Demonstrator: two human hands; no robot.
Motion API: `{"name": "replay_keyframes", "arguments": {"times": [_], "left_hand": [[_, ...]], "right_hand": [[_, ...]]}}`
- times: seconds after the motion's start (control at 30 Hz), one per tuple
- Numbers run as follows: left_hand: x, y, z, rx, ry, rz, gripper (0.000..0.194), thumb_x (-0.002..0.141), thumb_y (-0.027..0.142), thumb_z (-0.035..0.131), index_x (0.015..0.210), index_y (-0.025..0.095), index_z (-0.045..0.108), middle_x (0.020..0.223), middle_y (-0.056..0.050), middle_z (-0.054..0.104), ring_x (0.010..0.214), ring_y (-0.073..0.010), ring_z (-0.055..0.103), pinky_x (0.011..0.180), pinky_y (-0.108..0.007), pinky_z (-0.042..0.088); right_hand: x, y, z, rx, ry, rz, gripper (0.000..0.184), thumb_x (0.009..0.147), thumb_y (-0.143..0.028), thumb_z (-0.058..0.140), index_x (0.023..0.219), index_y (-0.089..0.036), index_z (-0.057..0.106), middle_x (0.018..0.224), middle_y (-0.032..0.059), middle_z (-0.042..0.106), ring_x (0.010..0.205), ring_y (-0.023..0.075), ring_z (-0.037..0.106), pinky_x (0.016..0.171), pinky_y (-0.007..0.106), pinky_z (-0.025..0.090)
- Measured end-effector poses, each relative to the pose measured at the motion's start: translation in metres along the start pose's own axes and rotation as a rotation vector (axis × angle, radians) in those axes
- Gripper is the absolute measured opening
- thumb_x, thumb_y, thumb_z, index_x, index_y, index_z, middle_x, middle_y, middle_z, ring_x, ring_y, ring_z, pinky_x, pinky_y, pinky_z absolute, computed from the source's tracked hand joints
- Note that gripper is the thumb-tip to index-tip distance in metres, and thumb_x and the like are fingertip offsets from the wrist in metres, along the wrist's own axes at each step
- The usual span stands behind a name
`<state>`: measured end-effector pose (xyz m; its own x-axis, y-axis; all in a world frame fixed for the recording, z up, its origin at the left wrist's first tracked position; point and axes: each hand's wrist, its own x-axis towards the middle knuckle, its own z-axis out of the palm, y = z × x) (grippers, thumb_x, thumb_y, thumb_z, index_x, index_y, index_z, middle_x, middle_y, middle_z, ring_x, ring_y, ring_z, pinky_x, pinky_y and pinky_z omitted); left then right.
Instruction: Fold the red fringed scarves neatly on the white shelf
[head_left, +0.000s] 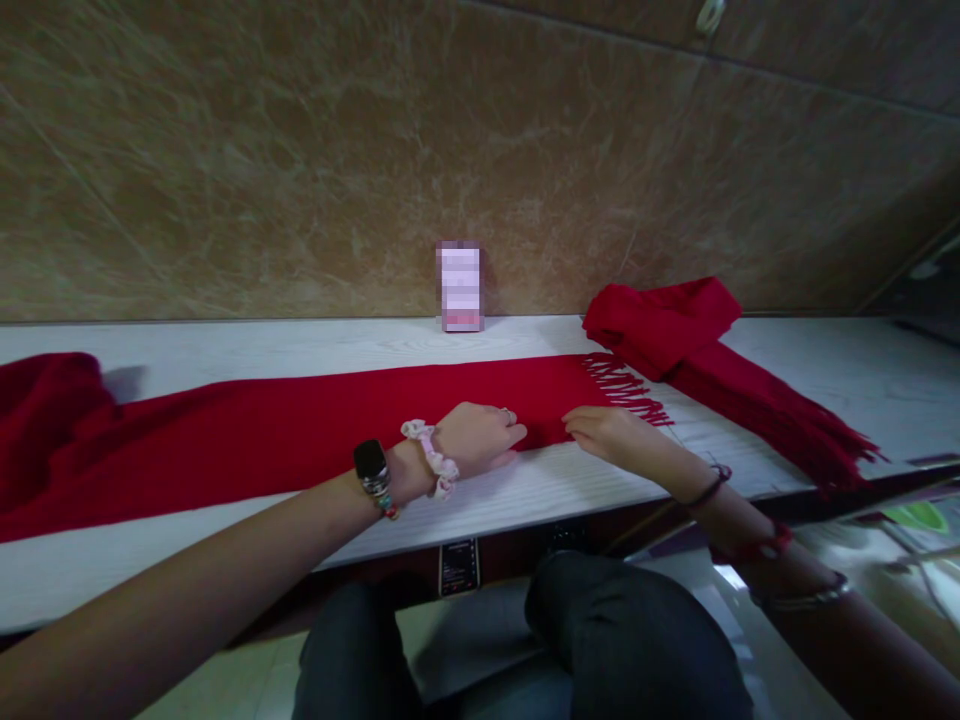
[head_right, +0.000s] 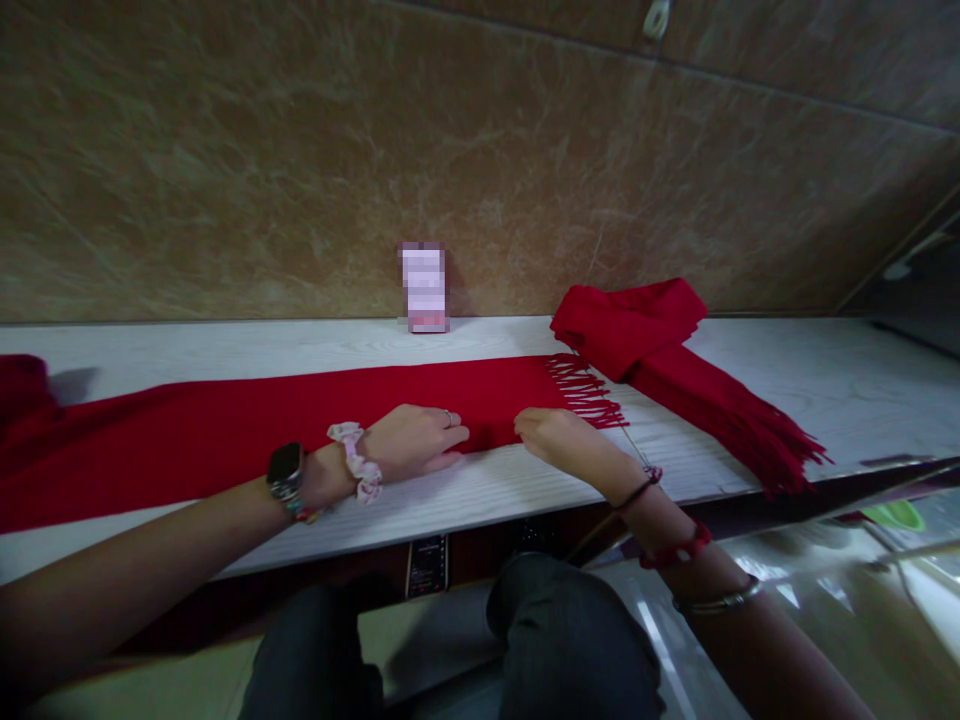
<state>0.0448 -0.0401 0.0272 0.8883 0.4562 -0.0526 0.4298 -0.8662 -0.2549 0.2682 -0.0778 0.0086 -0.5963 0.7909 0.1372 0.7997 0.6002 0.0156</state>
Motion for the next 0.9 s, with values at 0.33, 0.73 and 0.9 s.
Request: {"name": "replay_keyframes", "arguments": {"times": [0.33,0.73,0.9], "left_hand": [[-0.001,-0.005,0.006,-0.119,-0.015,0.005,0.014,0.084,0.018,0.045,0.091,0.018,0.057,0.093,-0.006,0.06,0.087,-0.0194,0.057,0.065,-0.028,0.046],[0.005,-0.016,0.018,-0.331,0.079,0.058,0.033,0.091,0.034,0.037,0.121,0.025,0.049,0.136,-0.006,0.038,0.126,-0.0234,0.033,0.101,-0.042,0.029],[-0.002,-0.014,0.031,-0.372,-0.114,0.066,0.051,0.089,0.055,0.027,0.135,0.035,0.03,0.148,-0.005,0.011,0.134,-0.0352,0.005,0.1,-0.061,0.012]], "right_hand": [[-0.006,0.007,0.006,0.276,0.04,0.131,0.023,0.085,-0.016,0.04,0.089,-0.015,0.063,0.108,0.0119,0.064,0.103,0.0201,0.058,0.087,0.033,0.046],[-0.01,0.004,0.009,0.125,0.089,0.054,0.025,0.084,-0.016,0.041,0.089,-0.018,0.066,0.11,0.0092,0.064,0.111,0.0208,0.052,0.093,0.038,0.044],[0.005,-0.002,0.019,0.008,0.263,0.261,0.036,0.087,-0.025,0.038,0.115,-0.012,0.056,0.125,0.0148,0.052,0.126,0.0258,0.036,0.1,0.048,0.034]]}}
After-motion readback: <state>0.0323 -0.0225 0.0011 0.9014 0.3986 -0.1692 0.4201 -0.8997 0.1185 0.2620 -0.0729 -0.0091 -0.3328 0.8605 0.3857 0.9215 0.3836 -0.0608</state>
